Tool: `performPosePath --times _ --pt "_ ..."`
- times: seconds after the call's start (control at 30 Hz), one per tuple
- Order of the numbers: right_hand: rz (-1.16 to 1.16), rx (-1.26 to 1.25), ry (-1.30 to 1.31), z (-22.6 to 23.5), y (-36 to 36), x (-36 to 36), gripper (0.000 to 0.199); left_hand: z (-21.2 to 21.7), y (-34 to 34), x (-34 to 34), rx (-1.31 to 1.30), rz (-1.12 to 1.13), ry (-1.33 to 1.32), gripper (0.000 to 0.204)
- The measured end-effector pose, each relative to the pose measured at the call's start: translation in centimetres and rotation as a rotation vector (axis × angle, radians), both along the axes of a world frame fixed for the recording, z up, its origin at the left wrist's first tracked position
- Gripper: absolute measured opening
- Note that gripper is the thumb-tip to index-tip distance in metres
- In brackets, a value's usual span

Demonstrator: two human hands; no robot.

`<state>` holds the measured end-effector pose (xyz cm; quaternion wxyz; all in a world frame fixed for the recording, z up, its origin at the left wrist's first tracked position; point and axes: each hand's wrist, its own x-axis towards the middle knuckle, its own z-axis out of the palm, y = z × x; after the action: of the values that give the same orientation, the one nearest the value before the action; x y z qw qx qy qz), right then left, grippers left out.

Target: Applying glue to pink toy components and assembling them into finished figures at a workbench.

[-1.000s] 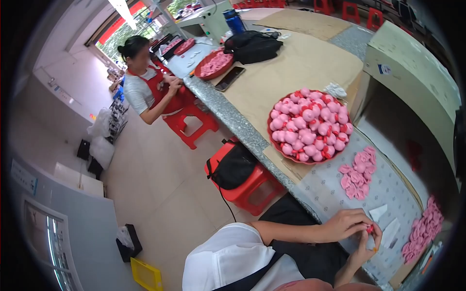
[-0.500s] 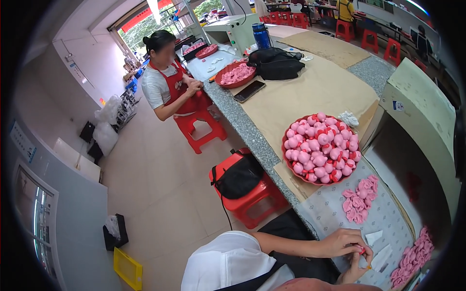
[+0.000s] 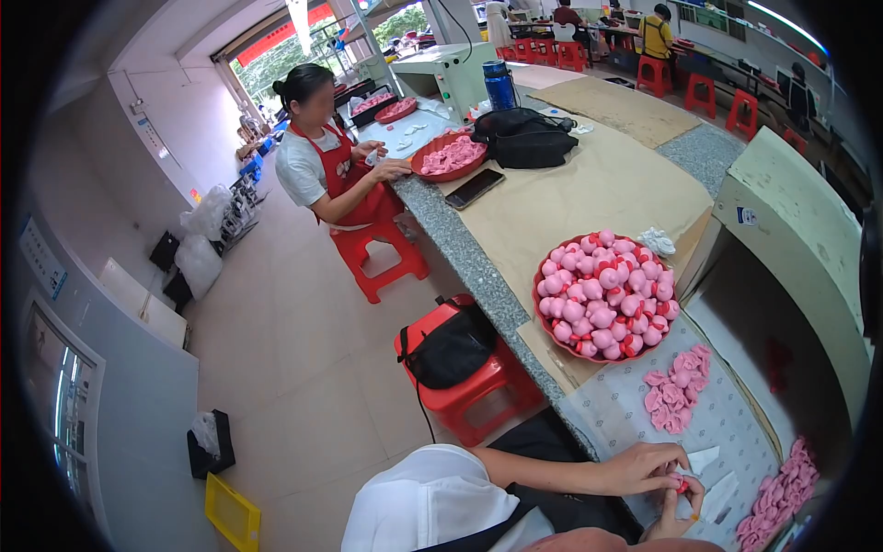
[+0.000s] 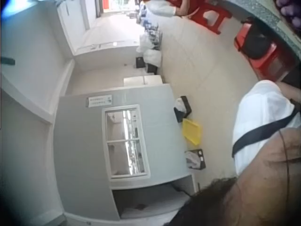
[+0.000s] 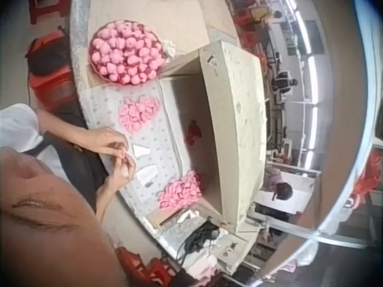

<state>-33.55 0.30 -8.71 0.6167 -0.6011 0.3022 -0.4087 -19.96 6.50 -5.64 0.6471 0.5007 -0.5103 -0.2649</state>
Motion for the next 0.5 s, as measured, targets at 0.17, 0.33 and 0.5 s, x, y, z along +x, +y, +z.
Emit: performPosePath --times 0.17,0.33,0.5 --pt "0.044 0.067 0.05 0.4 0.1 -0.6 0.019 -0.6 -0.3 0.2 0.1 0.045 -0.526 0.028" --pt "0.022 0.138 0.006 1.0 0.7 -0.1 0.019 -1.9 -0.9 0.3 0.055 0.039 -0.652 0.03" --pt "0.074 0.145 0.055 1.2 0.6 -0.1 0.021 -1.7 -0.8 0.4 0.149 0.009 -0.642 0.03"
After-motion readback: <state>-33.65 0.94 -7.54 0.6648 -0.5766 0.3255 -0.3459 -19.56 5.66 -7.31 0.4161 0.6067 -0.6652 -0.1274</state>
